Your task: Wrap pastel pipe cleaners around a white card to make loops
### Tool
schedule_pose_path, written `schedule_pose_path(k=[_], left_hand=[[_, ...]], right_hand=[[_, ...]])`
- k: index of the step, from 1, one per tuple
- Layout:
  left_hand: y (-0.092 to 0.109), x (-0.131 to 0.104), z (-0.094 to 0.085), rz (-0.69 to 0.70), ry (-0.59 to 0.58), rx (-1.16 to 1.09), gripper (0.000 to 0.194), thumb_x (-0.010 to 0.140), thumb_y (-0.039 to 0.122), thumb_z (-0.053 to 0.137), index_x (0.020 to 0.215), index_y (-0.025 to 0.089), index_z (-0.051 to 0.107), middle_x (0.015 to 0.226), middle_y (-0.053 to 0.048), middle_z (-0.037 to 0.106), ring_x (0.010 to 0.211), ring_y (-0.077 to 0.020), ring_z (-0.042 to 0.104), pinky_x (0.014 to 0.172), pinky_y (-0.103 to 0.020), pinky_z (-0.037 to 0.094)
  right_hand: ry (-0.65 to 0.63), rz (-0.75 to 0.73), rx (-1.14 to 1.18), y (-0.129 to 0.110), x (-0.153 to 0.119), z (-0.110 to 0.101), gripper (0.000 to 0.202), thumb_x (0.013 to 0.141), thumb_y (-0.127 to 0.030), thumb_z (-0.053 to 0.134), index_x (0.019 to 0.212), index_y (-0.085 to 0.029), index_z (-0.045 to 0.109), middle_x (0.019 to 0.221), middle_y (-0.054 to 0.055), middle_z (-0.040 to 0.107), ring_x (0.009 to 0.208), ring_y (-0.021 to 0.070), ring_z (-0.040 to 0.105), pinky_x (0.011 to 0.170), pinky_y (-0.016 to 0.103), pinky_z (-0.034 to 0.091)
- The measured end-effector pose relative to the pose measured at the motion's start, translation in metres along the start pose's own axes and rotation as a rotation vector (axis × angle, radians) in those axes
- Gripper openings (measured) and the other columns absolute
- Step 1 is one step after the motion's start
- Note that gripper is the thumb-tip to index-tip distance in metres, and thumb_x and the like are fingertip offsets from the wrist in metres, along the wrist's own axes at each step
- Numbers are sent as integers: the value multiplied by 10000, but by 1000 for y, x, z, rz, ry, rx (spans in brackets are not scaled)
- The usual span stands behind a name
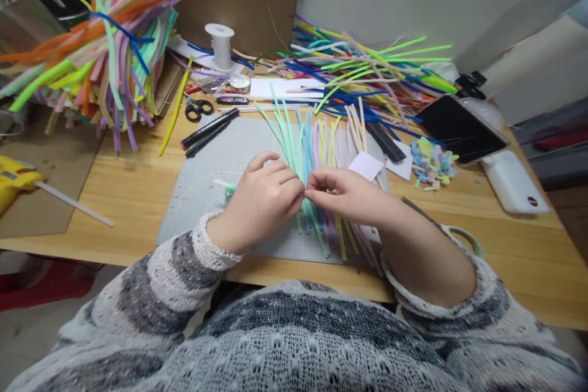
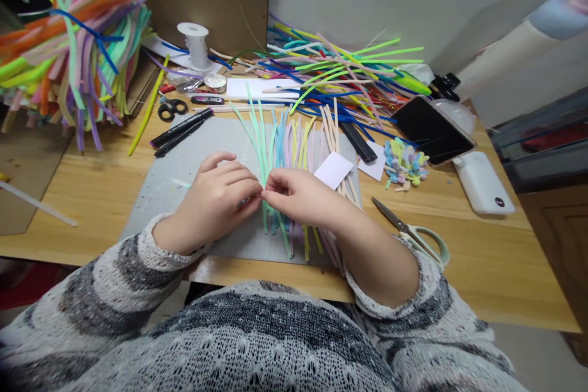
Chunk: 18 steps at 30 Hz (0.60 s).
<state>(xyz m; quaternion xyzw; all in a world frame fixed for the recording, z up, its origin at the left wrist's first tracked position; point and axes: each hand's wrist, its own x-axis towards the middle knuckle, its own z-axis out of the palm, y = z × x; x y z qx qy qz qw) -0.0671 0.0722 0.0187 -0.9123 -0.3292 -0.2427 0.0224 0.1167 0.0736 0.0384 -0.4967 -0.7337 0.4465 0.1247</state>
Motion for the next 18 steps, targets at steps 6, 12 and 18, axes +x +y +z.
schedule_pose_path(k=[6,12,18], left_hand=[[-1,-1,1,-2,-10,-26,213,863,227,506,701,174,632,710,0,668,732,-155,594,940,-376,373],[-2,0,0,-28,-16,-50,199,855,223,521,698,169,631,710,0,667,726,-150,601,929,-366,376],[-4,-1,2,-66,-26,-65,161,839,226,539,714,177,627,716,5,667,734,-156,605,934,-372,373]], right_hand=[[-13,-75,-47,2,0,0,124,826,-254,506,724,-185,504,679,-18,519,643,119,464,601,253,355],[2,-103,-87,5,-1,-1,110,851,-260,509,782,-181,542,732,3,578,689,133,519,626,255,377],[113,-205,-399,2,-3,3,140,886,-270,502,850,-171,594,759,27,635,688,151,538,677,287,341]])
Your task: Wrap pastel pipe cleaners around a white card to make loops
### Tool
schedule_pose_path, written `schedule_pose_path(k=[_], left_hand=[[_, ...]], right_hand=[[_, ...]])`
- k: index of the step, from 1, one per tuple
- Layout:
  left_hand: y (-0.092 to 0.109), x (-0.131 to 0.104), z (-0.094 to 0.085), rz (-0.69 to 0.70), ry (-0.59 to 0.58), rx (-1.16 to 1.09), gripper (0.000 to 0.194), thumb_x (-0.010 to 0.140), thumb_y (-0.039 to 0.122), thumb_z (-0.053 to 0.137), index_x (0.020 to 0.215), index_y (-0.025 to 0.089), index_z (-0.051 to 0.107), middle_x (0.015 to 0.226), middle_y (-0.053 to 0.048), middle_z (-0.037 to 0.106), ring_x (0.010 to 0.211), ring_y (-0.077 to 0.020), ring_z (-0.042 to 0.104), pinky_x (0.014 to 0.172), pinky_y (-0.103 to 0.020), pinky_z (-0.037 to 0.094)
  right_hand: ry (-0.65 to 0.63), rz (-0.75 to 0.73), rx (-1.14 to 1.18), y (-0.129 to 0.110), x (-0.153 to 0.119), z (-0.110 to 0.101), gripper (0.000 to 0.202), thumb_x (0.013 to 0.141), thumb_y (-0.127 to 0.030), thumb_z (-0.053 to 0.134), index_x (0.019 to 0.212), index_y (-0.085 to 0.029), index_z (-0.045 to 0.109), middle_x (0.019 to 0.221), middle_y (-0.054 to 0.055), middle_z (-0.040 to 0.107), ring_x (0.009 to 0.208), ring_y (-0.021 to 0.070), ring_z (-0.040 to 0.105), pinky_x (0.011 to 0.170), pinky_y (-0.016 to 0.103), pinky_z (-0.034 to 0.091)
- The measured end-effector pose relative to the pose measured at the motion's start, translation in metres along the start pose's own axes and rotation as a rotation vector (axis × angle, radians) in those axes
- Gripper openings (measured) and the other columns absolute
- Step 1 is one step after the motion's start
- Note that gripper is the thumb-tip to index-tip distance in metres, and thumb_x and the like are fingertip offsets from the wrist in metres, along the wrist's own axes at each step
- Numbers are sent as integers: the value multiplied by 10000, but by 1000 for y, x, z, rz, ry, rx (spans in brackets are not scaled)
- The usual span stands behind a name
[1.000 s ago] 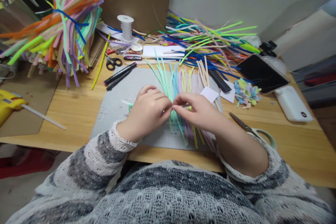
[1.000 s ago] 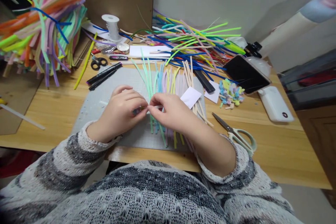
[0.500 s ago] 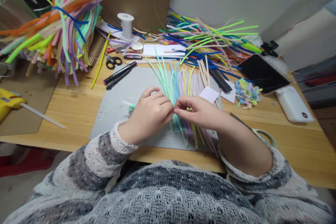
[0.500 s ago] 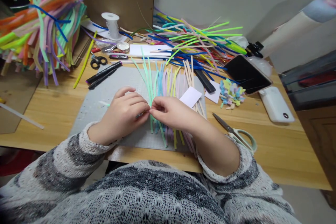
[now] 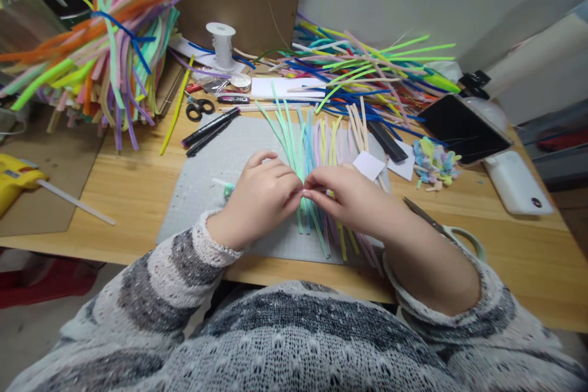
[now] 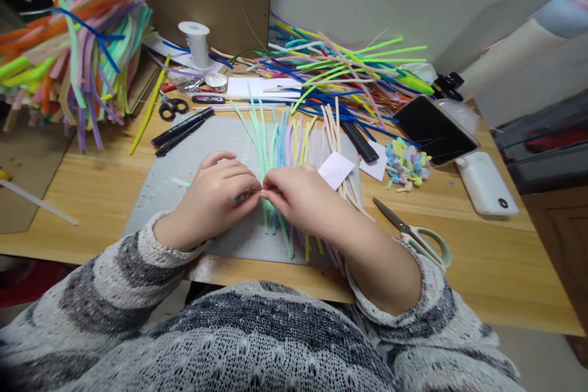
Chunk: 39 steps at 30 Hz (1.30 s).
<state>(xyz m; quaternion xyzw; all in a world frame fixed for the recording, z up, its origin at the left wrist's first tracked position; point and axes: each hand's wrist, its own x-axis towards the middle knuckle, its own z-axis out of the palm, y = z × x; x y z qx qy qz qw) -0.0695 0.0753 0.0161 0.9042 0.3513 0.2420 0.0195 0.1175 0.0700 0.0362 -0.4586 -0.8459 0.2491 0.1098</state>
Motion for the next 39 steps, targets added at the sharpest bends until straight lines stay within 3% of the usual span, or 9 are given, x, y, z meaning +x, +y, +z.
schedule_pose_path(k=[4,13,26,39], left_hand=[[0,0,-1,-24,-29,-24,146,832,232,546,720,176,622,723,-3,669,743,-163,610,941,-383,367],[1,2,-7,-123,-71,-144,96,824,248,563,795,189,633,797,-9,680,824,-165,612,990,-411,326],[-1,1,-3,-103,-95,-149,126,830,240,563,743,175,628,742,-6,665,774,-152,605,985,-394,341],[-1,1,-3,-84,-115,-163,150,835,249,546,733,171,624,732,-8,660,778,-155,600,989,-409,349]], right_hand=[[20,-66,-136,-3,-1,-1,168,912,-259,469,867,-163,599,789,40,646,735,169,552,727,311,304],[14,-86,-80,0,-1,-7,181,916,-291,472,862,-168,593,756,18,637,641,133,513,704,284,296],[32,-134,-258,-3,-3,-5,194,934,-255,443,853,-166,596,805,46,672,781,177,579,740,313,249],[80,-250,-451,0,-2,0,210,911,-170,399,837,-155,595,781,69,664,707,179,517,740,346,239]])
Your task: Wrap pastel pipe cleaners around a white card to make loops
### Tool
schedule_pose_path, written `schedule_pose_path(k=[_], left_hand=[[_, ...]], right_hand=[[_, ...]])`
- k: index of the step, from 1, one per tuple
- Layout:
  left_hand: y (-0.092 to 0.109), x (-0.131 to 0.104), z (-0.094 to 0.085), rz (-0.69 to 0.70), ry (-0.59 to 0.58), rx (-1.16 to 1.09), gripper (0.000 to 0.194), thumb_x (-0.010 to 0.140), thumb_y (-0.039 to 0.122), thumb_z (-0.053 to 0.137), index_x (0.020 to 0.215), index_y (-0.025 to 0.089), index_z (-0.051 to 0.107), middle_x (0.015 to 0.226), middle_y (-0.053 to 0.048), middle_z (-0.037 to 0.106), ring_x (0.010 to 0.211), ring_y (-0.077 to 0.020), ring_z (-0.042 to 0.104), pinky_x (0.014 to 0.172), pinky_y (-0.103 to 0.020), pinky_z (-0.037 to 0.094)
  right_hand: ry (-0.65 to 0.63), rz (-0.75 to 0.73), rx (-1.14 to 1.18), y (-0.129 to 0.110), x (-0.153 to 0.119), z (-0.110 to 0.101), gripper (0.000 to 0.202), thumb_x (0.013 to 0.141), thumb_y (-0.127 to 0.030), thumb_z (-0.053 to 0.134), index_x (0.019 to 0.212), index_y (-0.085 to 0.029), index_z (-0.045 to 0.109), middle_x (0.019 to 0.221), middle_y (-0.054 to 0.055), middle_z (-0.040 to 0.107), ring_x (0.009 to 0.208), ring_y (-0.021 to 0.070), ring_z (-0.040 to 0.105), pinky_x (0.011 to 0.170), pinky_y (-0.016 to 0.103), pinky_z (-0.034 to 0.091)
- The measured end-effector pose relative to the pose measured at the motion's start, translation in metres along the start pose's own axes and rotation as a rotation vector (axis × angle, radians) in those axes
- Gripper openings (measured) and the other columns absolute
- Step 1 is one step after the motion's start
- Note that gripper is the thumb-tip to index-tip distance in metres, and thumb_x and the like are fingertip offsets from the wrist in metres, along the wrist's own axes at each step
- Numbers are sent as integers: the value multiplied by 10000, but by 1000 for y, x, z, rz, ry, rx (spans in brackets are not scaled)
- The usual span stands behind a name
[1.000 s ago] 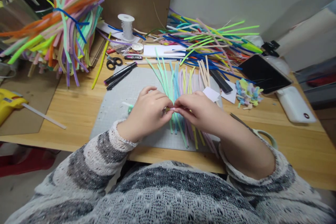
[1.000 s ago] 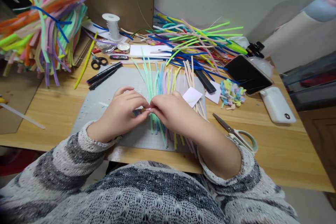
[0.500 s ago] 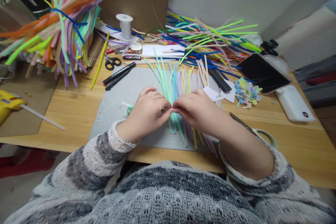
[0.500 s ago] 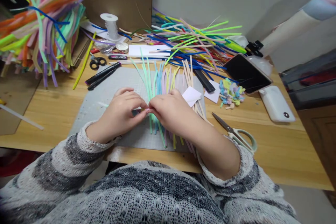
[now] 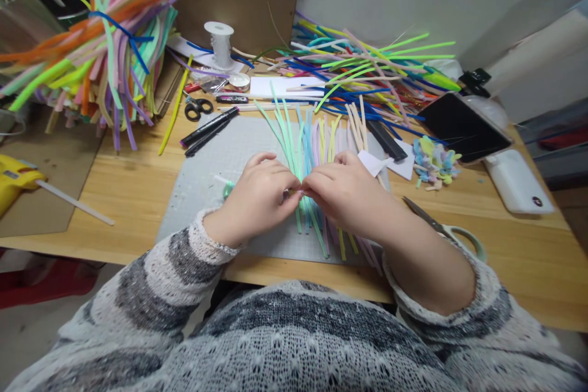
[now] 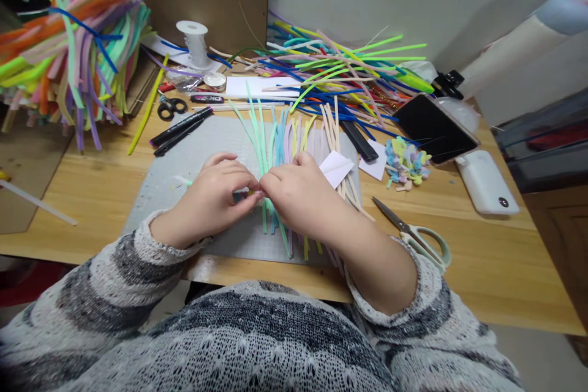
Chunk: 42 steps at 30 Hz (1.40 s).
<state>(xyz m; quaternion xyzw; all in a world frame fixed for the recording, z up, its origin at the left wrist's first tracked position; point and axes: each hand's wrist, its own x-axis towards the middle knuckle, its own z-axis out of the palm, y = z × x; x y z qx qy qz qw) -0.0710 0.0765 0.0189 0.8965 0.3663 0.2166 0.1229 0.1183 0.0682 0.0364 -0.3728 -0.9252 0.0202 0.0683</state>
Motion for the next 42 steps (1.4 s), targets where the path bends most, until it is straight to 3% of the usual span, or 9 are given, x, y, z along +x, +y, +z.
schedule_pose_path(k=[14,21,27,35,42], left_hand=[[1,1,-11,14,-80,-39,135,830,257,552,759,185,642,750,-6,662,815,-162,600,1043,-436,290],[-2,1,-12,-10,-90,-98,138,862,247,534,801,189,642,773,2,672,832,-160,594,1030,-428,291],[-2,1,-12,-12,-103,-111,147,864,223,521,798,177,643,768,-7,668,828,-163,592,1038,-433,289],[-1,0,-19,-54,-146,-127,190,870,281,506,853,170,660,799,-18,661,866,-177,584,1051,-442,262],[-1,1,-22,-38,-204,-229,200,879,290,508,817,163,650,754,0,643,777,-138,585,1068,-413,248]], right_hand=[[118,-148,251,10,2,11,217,907,-230,378,780,-190,549,688,44,595,668,171,497,751,345,356],[-2,-37,321,13,-2,-2,211,930,-304,388,929,-171,552,869,58,626,830,184,537,808,335,311],[-49,-37,337,10,1,-3,182,906,-275,416,842,-174,554,764,27,597,726,154,506,762,315,291],[87,64,641,10,1,5,142,845,-226,502,718,-172,535,636,-10,523,597,106,452,583,241,328],[182,-11,771,11,1,11,172,805,-162,528,635,-169,503,560,-47,449,522,68,407,502,199,320]])
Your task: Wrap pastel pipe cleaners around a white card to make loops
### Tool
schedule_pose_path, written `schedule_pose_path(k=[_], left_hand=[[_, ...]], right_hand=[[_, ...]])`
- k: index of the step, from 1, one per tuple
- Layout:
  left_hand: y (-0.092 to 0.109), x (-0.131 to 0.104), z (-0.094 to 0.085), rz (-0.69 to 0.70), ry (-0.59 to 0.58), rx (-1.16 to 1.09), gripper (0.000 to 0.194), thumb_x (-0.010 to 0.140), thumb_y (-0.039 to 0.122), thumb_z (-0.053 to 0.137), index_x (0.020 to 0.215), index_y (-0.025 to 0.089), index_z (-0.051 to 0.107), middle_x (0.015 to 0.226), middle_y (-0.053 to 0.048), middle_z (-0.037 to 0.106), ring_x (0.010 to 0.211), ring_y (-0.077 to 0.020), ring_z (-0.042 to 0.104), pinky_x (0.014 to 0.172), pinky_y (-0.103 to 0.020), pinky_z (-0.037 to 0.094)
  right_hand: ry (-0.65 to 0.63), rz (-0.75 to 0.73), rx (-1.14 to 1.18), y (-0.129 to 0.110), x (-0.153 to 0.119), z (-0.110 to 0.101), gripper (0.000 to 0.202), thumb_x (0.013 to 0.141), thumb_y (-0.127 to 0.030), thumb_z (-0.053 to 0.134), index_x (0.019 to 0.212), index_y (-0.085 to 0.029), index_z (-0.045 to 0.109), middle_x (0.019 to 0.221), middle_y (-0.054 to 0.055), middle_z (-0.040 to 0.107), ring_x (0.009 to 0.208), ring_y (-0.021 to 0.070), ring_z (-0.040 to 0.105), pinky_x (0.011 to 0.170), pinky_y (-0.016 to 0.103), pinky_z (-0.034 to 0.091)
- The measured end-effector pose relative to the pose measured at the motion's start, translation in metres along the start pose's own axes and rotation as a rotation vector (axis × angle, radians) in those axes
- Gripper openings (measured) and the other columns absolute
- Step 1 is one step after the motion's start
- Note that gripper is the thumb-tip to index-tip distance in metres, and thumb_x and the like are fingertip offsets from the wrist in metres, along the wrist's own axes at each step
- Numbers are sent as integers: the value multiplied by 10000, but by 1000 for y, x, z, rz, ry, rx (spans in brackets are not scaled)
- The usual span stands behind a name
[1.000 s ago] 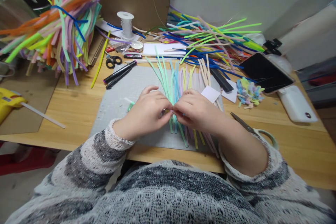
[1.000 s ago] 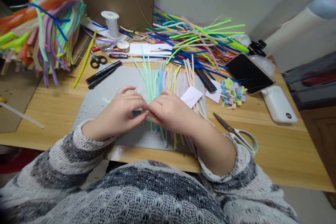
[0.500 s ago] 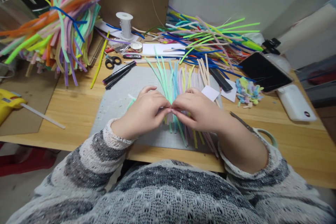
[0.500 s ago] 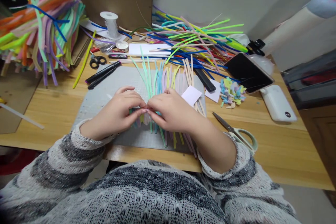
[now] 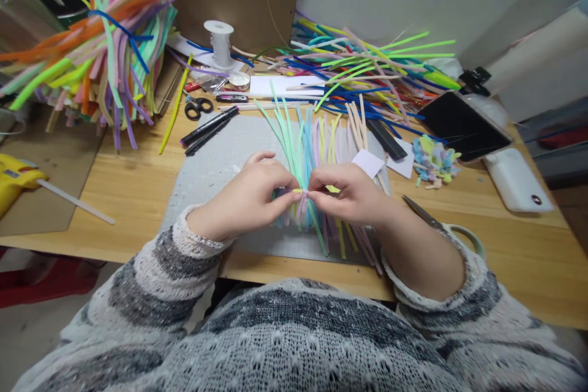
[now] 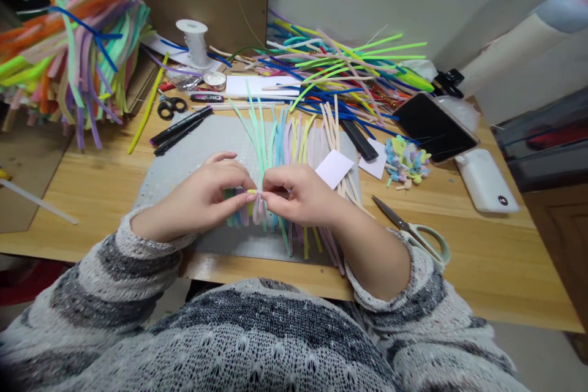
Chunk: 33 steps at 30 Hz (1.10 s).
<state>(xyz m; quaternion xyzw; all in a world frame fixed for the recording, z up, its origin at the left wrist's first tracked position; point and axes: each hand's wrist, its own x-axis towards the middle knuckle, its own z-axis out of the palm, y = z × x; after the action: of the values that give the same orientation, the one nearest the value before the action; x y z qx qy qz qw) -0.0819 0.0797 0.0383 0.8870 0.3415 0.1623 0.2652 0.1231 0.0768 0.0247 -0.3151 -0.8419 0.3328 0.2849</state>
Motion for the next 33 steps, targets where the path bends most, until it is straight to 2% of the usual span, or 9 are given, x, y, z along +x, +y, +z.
schedule_pose_path(k=[5,8,11,14,18,22,26,31,33], left_hand=[[-3,1,-1,2,87,-40,238,878,268,514,695,152,614,668,10,628,681,-126,556,999,-390,321],[-3,1,-2,-43,206,-93,226,863,274,542,689,157,625,672,0,637,692,-140,551,871,-349,393],[-3,1,-3,-122,317,-199,199,854,292,562,756,158,671,725,-23,659,728,-155,576,757,-306,420],[-2,-1,-3,-182,361,-325,232,851,321,570,749,143,676,719,-36,659,704,-156,591,687,-283,430],[-2,0,0,-169,350,-404,239,858,320,567,735,140,664,700,-29,656,674,-143,595,664,-266,435],[-3,1,6,-139,404,-305,207,862,309,566,772,149,662,764,-37,677,739,-154,607,718,-281,438],[-3,2,11,-133,452,-159,161,848,283,581,818,147,662,781,-40,676,768,-167,599,747,-301,436],[-4,3,14,-139,341,-389,210,849,292,589,985,149,660,940,-63,699,862,-164,632,795,-286,476],[-4,4,14,-151,347,-431,185,841,290,603,942,154,677,902,-53,706,829,-152,637,778,-269,484]], right_hand=[[85,-41,-167,-2,0,-3,109,859,-275,547,847,-180,598,727,10,611,678,123,549,648,262,409],[375,-124,-395,-11,-7,-3,166,814,-274,593,969,-215,594,885,42,636,845,191,572,765,348,405],[569,-209,-385,-19,-15,3,61,808,-171,563,845,-215,582,767,22,601,752,171,564,712,332,413],[497,-58,-270,-20,-18,12,70,830,-185,548,894,-191,575,800,42,603,750,165,561,691,318,440],[356,147,-141,-15,-16,27,298,830,-319,598,1073,-154,550,907,66,625,744,149,559,663,291,462],[328,203,-106,-14,-17,37,153,874,-283,534,938,-155,587,728,14,597,628,117,513,578,250,415],[347,297,-28,-12,-20,39,144,874,-297,535,875,-164,591,664,-12,564,574,99,476,534,235,376],[346,361,17,-7,-20,38,170,856,-319,554,786,-168,586,605,-32,526,535,87,451,506,235,350],[313,352,49,-7,-20,38,159,855,-312,552,803,-169,597,650,-17,561,565,91,478,528,241,372]])
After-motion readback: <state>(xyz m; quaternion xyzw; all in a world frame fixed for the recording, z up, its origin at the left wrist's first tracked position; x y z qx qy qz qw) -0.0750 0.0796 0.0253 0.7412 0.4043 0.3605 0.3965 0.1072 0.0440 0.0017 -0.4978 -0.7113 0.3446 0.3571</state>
